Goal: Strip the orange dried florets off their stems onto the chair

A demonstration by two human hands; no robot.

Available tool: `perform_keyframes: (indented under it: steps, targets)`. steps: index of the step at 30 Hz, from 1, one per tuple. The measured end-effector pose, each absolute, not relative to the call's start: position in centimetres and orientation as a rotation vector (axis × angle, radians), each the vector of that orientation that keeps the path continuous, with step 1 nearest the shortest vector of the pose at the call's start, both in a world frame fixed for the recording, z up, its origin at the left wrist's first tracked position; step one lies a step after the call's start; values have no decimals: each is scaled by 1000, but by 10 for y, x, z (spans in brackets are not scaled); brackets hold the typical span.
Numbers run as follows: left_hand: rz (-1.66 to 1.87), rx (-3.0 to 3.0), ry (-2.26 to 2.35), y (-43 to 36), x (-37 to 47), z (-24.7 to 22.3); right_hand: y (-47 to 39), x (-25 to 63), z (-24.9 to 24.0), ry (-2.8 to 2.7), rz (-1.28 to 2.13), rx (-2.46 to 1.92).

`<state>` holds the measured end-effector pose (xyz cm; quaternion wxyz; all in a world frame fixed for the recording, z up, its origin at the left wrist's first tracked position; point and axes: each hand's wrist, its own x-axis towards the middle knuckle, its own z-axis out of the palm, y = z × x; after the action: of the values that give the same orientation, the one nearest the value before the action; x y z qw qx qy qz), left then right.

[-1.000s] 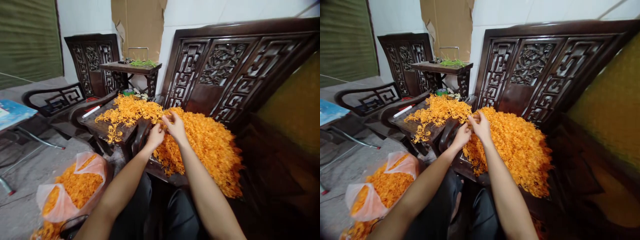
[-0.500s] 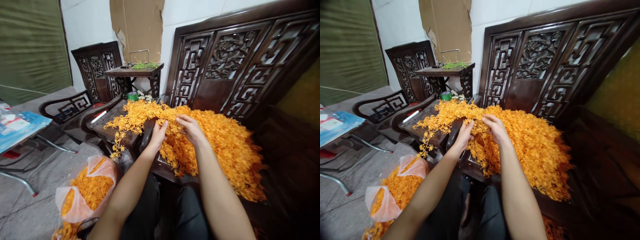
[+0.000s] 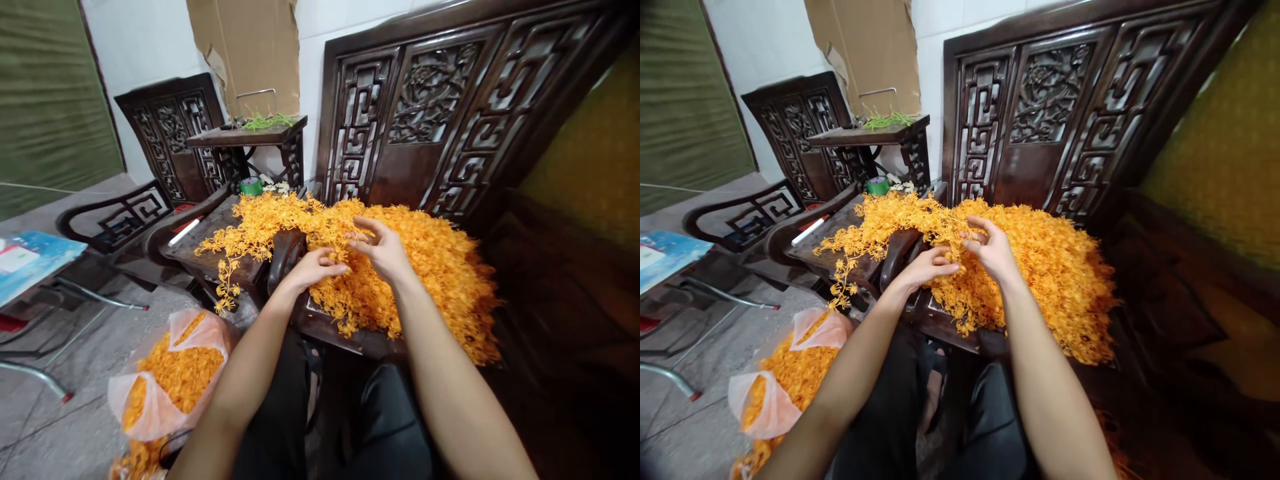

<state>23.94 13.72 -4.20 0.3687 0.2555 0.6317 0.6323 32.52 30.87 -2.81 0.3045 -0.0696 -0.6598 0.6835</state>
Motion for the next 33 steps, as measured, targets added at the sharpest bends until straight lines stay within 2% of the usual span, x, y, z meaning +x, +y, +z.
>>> perform_keyframes:
  steps: [3, 8, 13, 19, 25, 33]
  targets:
    - [1599, 774, 1592, 141, 240, -44, 309, 331, -32, -1934, 1632, -205]
    - [1869, 587, 1556, 153, 241, -43, 308, 336, -33, -2213, 1269, -281]
    - [1917, 607, 1420, 157, 244, -40, 305, 335, -33, -2027, 1188, -301]
    - [2068, 653, 1551, 159, 239, -44, 297, 347, -20, -1769, 705, -351]
    - [2059, 787, 1671, 161, 237, -45, 277, 351, -15, -2198, 711, 12]
    - [2005, 903, 1427, 152, 241, -37, 280, 341, -27, -2236, 647, 6]
